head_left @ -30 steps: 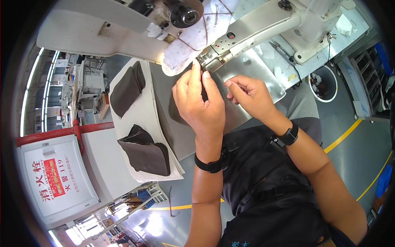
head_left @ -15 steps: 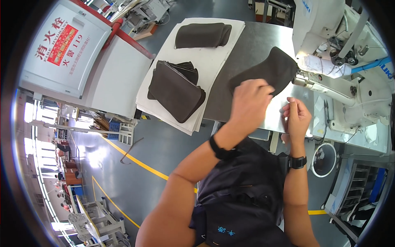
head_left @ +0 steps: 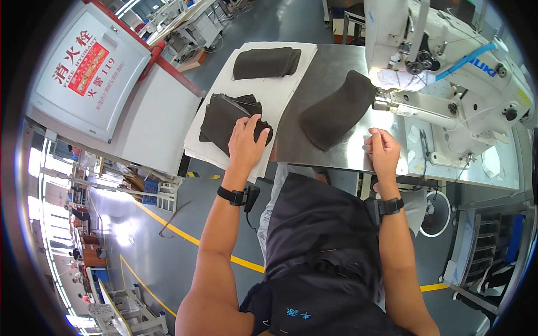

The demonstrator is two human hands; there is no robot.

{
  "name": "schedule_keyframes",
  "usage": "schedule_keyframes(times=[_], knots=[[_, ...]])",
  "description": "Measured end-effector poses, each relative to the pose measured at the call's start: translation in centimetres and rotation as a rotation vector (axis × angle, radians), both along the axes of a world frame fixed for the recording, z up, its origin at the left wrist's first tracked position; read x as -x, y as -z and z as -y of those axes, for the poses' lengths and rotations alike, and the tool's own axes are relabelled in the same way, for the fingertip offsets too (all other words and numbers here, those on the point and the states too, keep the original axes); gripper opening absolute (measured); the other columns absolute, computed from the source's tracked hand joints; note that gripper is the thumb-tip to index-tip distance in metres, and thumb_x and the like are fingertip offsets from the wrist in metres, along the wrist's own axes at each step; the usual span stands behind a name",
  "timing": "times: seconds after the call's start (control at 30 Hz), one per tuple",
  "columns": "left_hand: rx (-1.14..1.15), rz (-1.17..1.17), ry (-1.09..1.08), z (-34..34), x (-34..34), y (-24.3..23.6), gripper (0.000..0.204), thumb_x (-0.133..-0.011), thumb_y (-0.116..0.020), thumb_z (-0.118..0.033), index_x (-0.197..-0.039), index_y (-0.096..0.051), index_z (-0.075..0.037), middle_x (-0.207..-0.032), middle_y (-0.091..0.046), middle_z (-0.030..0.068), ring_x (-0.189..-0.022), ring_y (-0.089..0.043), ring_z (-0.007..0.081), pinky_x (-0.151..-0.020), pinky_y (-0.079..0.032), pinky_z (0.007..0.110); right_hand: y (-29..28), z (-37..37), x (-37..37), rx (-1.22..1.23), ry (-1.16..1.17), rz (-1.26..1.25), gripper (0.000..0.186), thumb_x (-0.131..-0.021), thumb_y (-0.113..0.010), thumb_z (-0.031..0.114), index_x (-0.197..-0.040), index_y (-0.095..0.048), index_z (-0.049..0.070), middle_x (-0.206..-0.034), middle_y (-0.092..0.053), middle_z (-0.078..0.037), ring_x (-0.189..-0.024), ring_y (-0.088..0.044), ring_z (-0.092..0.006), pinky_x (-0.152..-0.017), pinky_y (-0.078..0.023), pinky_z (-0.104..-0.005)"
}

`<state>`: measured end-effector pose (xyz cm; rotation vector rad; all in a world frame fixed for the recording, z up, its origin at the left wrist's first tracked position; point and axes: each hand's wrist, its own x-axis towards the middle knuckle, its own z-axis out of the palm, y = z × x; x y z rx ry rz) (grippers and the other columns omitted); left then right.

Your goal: Sewing pieces of leather using an industrial sewing machine.

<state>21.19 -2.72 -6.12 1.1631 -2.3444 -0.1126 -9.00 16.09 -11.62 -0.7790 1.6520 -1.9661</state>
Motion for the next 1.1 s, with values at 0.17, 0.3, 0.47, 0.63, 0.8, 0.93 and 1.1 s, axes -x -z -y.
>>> schedule_keyframes(times=[0.17, 0.3, 0.47, 0.63, 0.8, 0.93, 1.1], knots=[[0.103, -0.187, 0.049, 0.4, -0.8, 2.1, 0.059, -0.09, -0.074, -0.029, -0.141, -0.053, -0.007, -0.128, -0.059, 0.0171, -0.115, -0.059, 0.0358, -0.099, -0.048, 0.046, 0.0, 0.3, -0.3, 0.01, -0.022, -0.02, 0.022, -0.102, -0.065, 0.02, -0.104, -0.072, -0.001, -0.072, -0.065, -0.001, -0.06, -0.056, -0.0048, -0.054, -0.044, -0.0206], [0.121, -0.377, 0.026, -0.1, -0.5, 2.9, 0.049, -0.086, -0.079, -0.02, -0.126, -0.058, -0.002, -0.119, -0.063, 0.0149, -0.107, -0.061, 0.0318, -0.093, -0.05, 0.043, -0.2, 0.1, -0.5, -0.018, -0.007, -0.057, 0.022, -0.102, -0.065, 0.02, -0.102, -0.072, -0.001, -0.071, -0.064, -0.001, -0.06, -0.054, -0.0044, -0.054, -0.042, -0.0209], [0.269, -0.235, 0.08, 0.3, -0.4, 3.8, 0.029, -0.083, -0.078, -0.023, -0.101, -0.063, -0.005, -0.115, -0.063, 0.0132, -0.11, -0.06, 0.035, -0.094, -0.047, 0.047, 0.3, 0.0, -0.4, -0.077, 0.043, -0.155, 0.023, -0.103, -0.063, 0.019, -0.097, -0.072, 0.0, -0.068, -0.065, -0.001, -0.061, -0.057, -0.005, -0.057, -0.046, -0.0228], [0.221, -0.077, 0.067, 1.1, -1.1, 3.2, 0.018, -0.086, -0.067, -0.012, -0.102, -0.062, -0.004, -0.116, -0.062, 0.0168, -0.107, -0.06, 0.0372, -0.091, -0.049, 0.048, 0.1, 0.4, -0.7, -0.078, 0.015, -0.133, 0.019, -0.102, -0.062, 0.015, -0.101, -0.072, -0.001, -0.071, -0.065, -0.001, -0.065, -0.062, -0.0066, -0.061, -0.051, -0.0241], [0.108, 0.012, 0.159, 1.3, -0.2, 1.2, 0.017, -0.084, -0.066, -0.01, -0.096, -0.058, -0.002, -0.11, -0.057, 0.0178, -0.105, -0.059, 0.0381, -0.09, -0.05, 0.048, 0.2, 0.3, 0.1, -0.054, 0.021, -0.094, 0.019, -0.101, -0.064, 0.016, -0.1, -0.072, -0.001, -0.071, -0.066, -0.001, -0.066, -0.062, -0.0057, -0.063, -0.052, -0.024], [0.07, 0.2, 0.15, 1.7, -0.2, 0.6, 0.014, -0.08, -0.065, -0.01, -0.086, -0.057, 0.0, -0.105, -0.054, 0.0179, -0.103, -0.058, 0.0388, -0.086, -0.052, 0.048, -0.2, 0.3, -0.4, -0.085, 0.008, -0.146, 0.021, -0.101, -0.064, 0.017, -0.099, -0.072, -0.002, -0.071, -0.067, -0.002, -0.066, -0.061, -0.006, -0.062, -0.05, -0.024], [-0.004, 0.377, 0.137, 1.6, 0.0, -0.4, 0.025, -0.076, -0.064, -0.015, -0.089, -0.062, 0.006, -0.107, -0.053, 0.021, -0.104, -0.057, 0.0386, -0.085, -0.056, 0.048, -0.5, 0.0, -1.4, -0.153, 0.027, -0.111, 0.02, -0.102, -0.065, 0.017, -0.102, -0.073, -0.001, -0.073, -0.068, -0.002, -0.067, -0.062, -0.0065, -0.064, -0.051, -0.024]])
